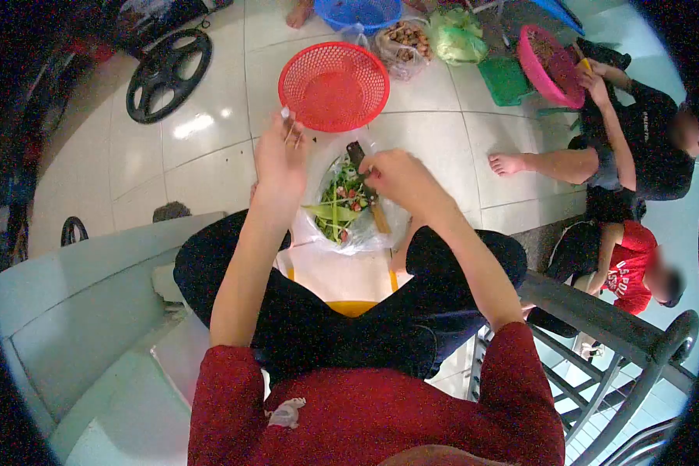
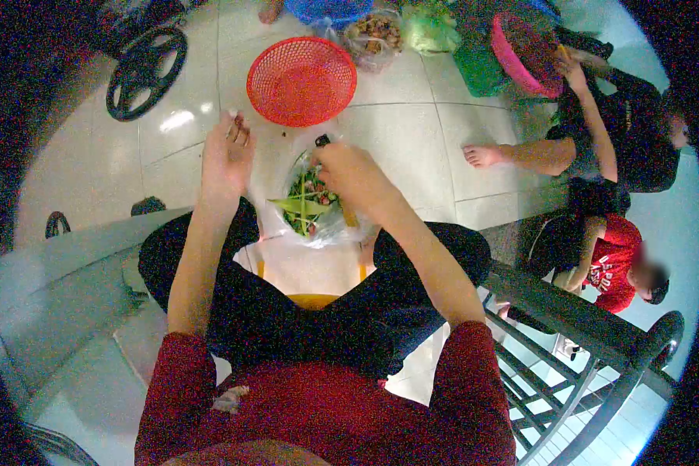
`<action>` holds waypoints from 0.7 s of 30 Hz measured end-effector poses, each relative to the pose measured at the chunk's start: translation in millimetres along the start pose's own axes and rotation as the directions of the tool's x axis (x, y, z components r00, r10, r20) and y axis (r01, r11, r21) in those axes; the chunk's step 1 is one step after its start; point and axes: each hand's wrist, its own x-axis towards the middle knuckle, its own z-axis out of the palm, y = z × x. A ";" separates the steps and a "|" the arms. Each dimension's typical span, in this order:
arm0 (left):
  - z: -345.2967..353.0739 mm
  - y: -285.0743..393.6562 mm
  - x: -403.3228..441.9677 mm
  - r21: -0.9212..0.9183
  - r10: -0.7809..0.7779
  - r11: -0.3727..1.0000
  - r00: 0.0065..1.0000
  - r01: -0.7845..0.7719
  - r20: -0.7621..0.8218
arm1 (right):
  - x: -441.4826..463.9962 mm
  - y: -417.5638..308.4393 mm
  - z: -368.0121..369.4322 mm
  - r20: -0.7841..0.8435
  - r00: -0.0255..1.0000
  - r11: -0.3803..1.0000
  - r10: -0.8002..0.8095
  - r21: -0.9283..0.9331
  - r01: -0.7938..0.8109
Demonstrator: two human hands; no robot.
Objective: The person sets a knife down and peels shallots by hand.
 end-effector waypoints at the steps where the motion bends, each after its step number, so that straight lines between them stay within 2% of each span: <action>1: -2.7 -0.6 2.1 0.005 -0.008 1.000 1.000 0.008 -0.016 | -0.1 0.9 -3.5 0.014 1.000 1.000 0.005 0.011 -0.006; 4: -4.5 1.2 12.8 -0.026 0.020 0.999 1.000 -0.020 0.001 | 4.5 9.9 -25.0 -0.165 0.986 0.990 0.038 0.137 -0.015; 5: -7.8 0.7 18.2 -0.029 0.035 0.999 0.999 -0.034 0.020 | 6.1 15.4 -32.3 -0.162 0.986 0.990 0.044 0.139 -0.021; 7: -6.6 -4.7 24.8 -0.030 0.046 0.999 0.998 -0.045 0.037 | 9.4 23.6 -47.9 -0.345 0.938 0.998 0.044 0.055 -0.027; 8: -3.3 -9.8 26.4 0.094 0.141 0.985 0.990 -0.142 0.018 | 9.4 24.4 -55.0 -0.343 0.938 0.998 0.049 0.059 -0.030; 9: -0.9 -13.8 29.6 0.220 0.237 0.947 0.971 -0.234 0.012 | 8.7 24.1 -62.5 -0.429 0.902 0.998 0.050 0.047 -0.033; 10: -0.6 -20.0 38.1 0.227 0.232 0.947 0.973 -0.229 0.011 | 8.3 23.8 -69.4 -0.513 0.857 0.999 0.052 0.035 -0.039; 11: -3.2 -31.5 52.8 0.422 0.381 0.827 0.922 -0.371 0.064 | 9.3 22.8 -76.5 -0.512 0.857 0.998 0.060 0.042 -0.045; 12: -5.6 -43.2 69.4 0.585 0.505 0.648 0.850 -0.489 0.151 | 11.7 21.2 -83.0 -0.542 0.835 0.995 0.095 0.089 -0.055; 13: -11.2 -53.6 88.6 0.591 0.500 0.646 0.853 -0.483 0.151 | 12.8 23.0 -85.0 -0.568 0.813 0.988 0.132 0.137 -0.064; 15: -18.4 -64.6 132.8 0.834 0.425 0.382 0.877 -0.397 0.223 | 13.4 30.5 -85.3 -0.601 0.790 0.990 0.121 0.133 -0.050; 16: -13.5 -66.5 149.2 0.839 0.416 0.375 0.880 -0.395 0.228 | 13.0 31.3 -88.5 -0.620 0.778 0.993 0.102 0.105 -0.047; 18: -11.5 -74.8 179.6 0.892 0.335 -0.001 0.840 -0.453 0.427 | 10.0 32.5 -91.9 -0.627 0.772 0.994 0.101 0.090 -0.057; 19: -26.7 -88.5 214.8 0.897 0.321 -0.004 0.849 -0.443 0.420 | 8.9 35.2 -95.4 -0.653 0.752 0.995 0.091 0.096 -0.037; 21: -71.0 -112.5 282.4 0.837 0.218 -0.274 0.818 -0.473 0.533 | 1.6 39.4 -101.4 -0.668 0.736 0.993 0.108 0.109 -0.046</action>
